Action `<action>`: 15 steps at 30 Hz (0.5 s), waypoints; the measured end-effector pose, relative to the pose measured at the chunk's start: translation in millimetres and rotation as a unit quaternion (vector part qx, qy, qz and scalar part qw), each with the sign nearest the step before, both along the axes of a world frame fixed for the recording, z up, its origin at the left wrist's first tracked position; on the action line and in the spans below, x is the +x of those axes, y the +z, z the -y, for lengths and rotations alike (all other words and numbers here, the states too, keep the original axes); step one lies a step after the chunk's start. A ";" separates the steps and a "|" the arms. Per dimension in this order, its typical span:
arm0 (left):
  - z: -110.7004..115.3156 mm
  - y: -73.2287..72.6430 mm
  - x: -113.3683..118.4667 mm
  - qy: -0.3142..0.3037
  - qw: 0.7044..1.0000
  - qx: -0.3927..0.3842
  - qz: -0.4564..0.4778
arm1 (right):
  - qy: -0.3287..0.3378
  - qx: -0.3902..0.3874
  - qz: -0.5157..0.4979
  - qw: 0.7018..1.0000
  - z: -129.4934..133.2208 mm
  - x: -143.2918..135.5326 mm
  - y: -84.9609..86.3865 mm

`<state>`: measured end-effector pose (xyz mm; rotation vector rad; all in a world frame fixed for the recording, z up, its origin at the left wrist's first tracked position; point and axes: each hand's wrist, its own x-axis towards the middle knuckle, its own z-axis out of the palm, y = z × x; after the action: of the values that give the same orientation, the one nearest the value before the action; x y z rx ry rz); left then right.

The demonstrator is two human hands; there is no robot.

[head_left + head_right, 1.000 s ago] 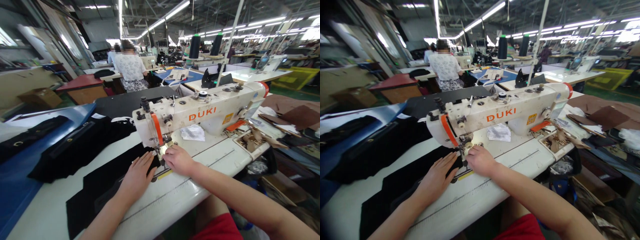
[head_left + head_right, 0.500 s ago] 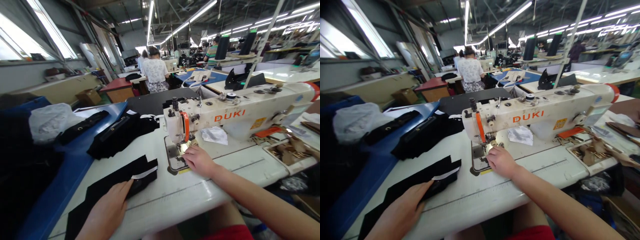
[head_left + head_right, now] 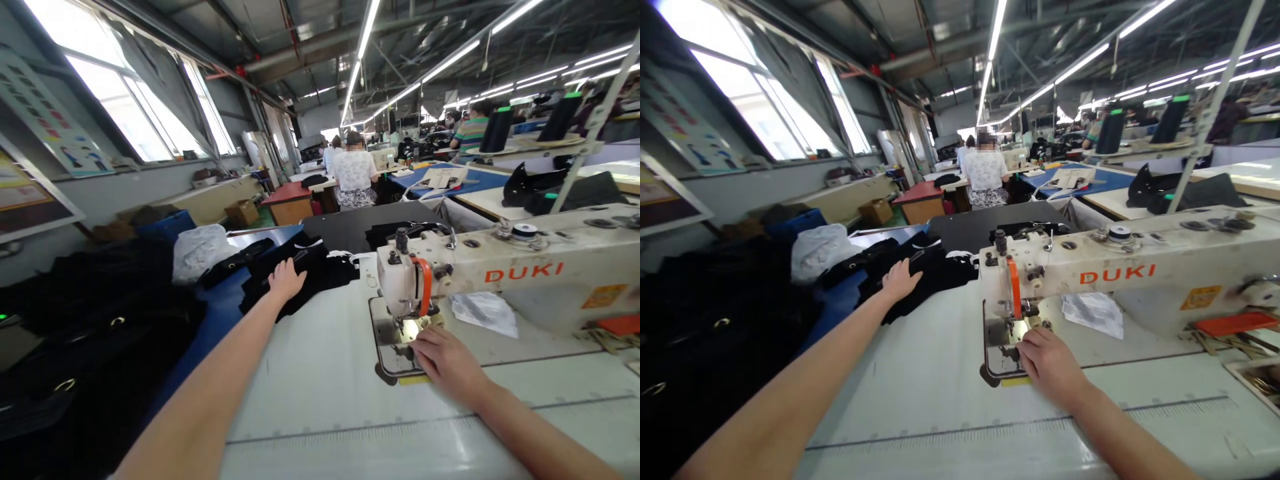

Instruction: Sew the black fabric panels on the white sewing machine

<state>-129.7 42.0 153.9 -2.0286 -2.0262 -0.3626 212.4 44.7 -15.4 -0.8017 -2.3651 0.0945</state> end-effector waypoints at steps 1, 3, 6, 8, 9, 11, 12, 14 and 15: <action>2.3 -7.0 -1.2 0.001 1.000 0.004 -0.004 | 0.001 0.001 0.002 1.000 0.4 0.6 -0.6; 11.0 -17.7 -7.3 0.019 1.000 0.013 -0.012 | 0.005 0.005 0.008 1.000 1.1 2.1 -1.7; 35.9 -25.0 -23.1 0.053 0.998 0.017 -0.027 | 0.009 0.017 0.007 1.000 0.8 4.6 -3.8; 61.3 -24.6 -39.3 0.078 0.996 0.017 -0.037 | 0.017 0.025 0.002 1.000 -0.5 6.0 -5.8; 76.9 -23.4 -49.8 0.088 0.995 0.016 -0.041 | 0.023 0.028 0.000 0.999 -1.3 6.5 -6.9; 113.0 -21.2 -75.9 0.122 0.991 0.016 -0.057 | 0.033 0.033 -0.006 0.999 -2.5 7.1 -8.9; 132.7 -20.9 -90.8 0.149 0.986 0.014 -0.068 | 0.036 0.035 -0.009 0.999 -2.9 7.1 -9.7; 171.3 -23.1 -119.9 0.247 0.963 -0.004 -0.108 | 0.038 0.037 -0.011 0.999 -3.5 6.9 -10.7; 188.4 -25.4 -131.9 0.287 0.950 -0.019 -0.119 | 0.038 0.038 -0.011 0.999 -3.7 6.7 -10.9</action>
<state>-261.7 -146.4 128.6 -1.3230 -2.3400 0.0379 219.1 48.5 -26.3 -0.6722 -2.3637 0.0447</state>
